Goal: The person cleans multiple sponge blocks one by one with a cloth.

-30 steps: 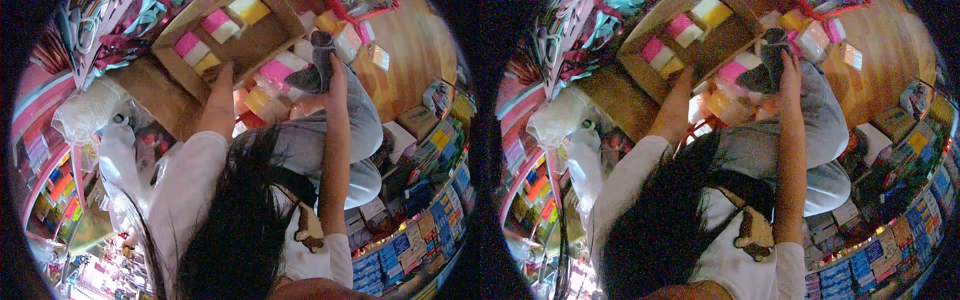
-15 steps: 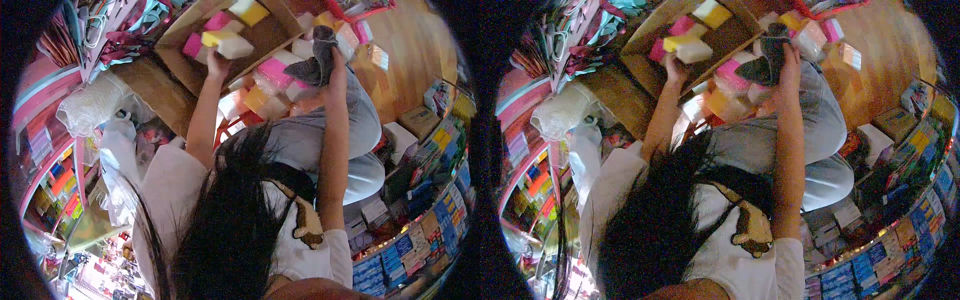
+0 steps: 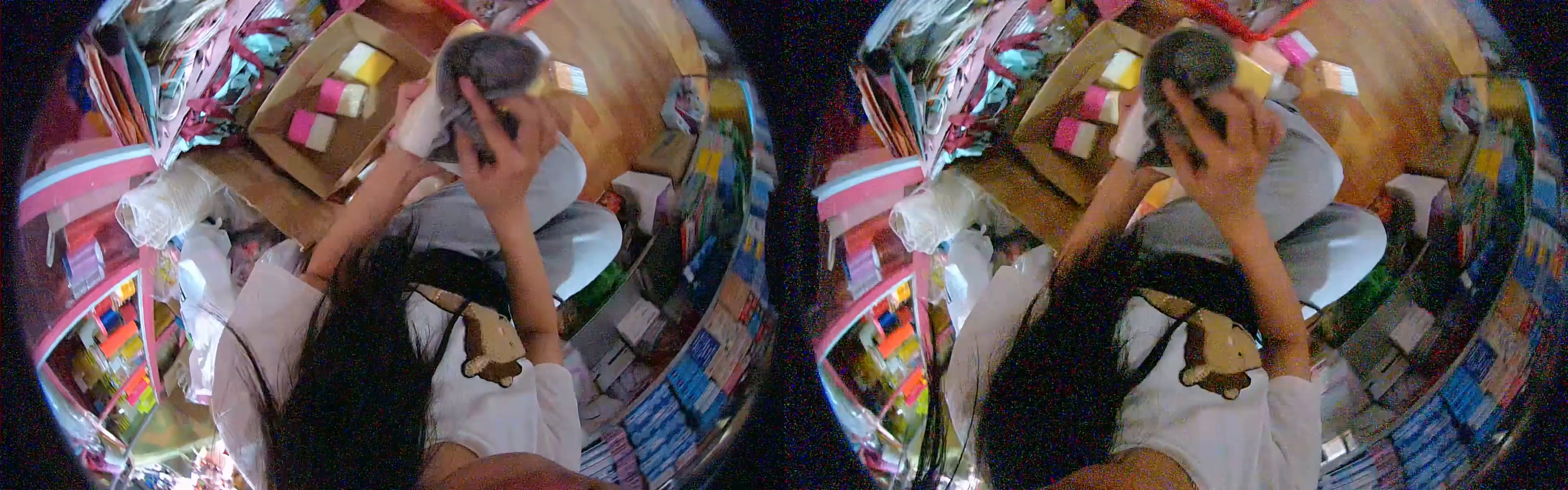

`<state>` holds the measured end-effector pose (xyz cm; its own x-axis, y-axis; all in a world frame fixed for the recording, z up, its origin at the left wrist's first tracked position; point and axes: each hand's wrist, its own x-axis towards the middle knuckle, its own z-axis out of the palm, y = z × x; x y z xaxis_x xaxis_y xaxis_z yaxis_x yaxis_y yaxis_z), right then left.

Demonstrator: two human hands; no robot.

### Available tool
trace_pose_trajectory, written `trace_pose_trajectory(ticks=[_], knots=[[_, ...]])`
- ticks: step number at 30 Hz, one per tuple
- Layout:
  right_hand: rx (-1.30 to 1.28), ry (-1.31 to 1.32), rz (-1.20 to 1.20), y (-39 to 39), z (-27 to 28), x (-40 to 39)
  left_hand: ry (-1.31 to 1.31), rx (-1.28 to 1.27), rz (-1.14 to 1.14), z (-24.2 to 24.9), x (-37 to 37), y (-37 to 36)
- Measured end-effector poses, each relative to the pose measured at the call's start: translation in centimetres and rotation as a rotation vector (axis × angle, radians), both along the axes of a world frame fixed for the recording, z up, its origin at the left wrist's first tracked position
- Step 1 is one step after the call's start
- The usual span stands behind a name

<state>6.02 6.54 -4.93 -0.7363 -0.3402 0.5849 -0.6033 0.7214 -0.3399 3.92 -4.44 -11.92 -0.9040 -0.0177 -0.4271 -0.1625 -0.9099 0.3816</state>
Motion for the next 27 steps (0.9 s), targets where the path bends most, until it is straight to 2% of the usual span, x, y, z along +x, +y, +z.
trace_pose_trajectory(ticks=[2,6,9,10,11,13,14,16,19,21,22,23,24,25,26,27], knots=[[-0.071,0.123,-0.072,1.3,1.7,-1.3,0.095,0.016,-0.132,1.4,0.7,1.8],[-0.505,-0.132,-0.014,5.8,2.0,-4.6,0.171,0.004,-0.304,2.6,1.7,4.6],[-0.455,-0.140,0.063,6.0,1.6,-2.4,0.216,0.001,-0.306,3.5,0.8,6.0],[-0.463,-0.216,0.092,5.9,1.9,-0.7,0.247,0.016,-0.310,4.1,0.1,6.2],[-0.475,-0.215,0.066,5.7,1.8,0.8,0.200,0.155,-0.376,5.4,-0.7,6.1],[-0.499,-0.205,0.020,5.6,1.4,2.9,0.413,-0.045,-0.439,6.4,-2.7,5.8],[-0.544,-0.233,-0.029,5.9,1.4,3.5,0.356,-0.103,-0.417,6.7,-2.7,6.6],[-0.402,-0.066,-0.093,8.1,2.1,2.4,0.267,-0.241,-0.314,7.1,-2.2,9.7],[-0.293,0.096,-0.233,12.9,4.2,-0.9,0.131,-0.122,-0.542,6.2,-0.1,14.2],[-0.243,0.124,-0.361,15.8,5.6,-2.4,0.197,0.025,-0.793,6.0,0.6,15.9],[-0.464,0.016,-0.319,16.5,5.2,-2.6,0.172,0.123,-0.833,6.1,0.6,16.6],[-0.684,-0.087,-0.271,17.1,4.5,-2.6,0.231,0.210,-0.824,5.7,-0.1,17.2],[-0.609,0.086,-0.336,17.3,3.7,-2.2,0.290,0.300,-0.812,4.7,-1.5,17.9],[-0.600,0.064,-0.419,16.8,2.7,-1.0,0.350,0.390,-0.795,3.4,-3.0,18.9],[-0.375,0.103,-0.461,16.4,1.8,0.2,0.326,0.400,-0.670,1.5,-3.6,20.6],[-0.395,0.019,-0.431,15.6,0.6,1.7,0.232,0.464,-0.618,-0.3,-5.2,22.1]])
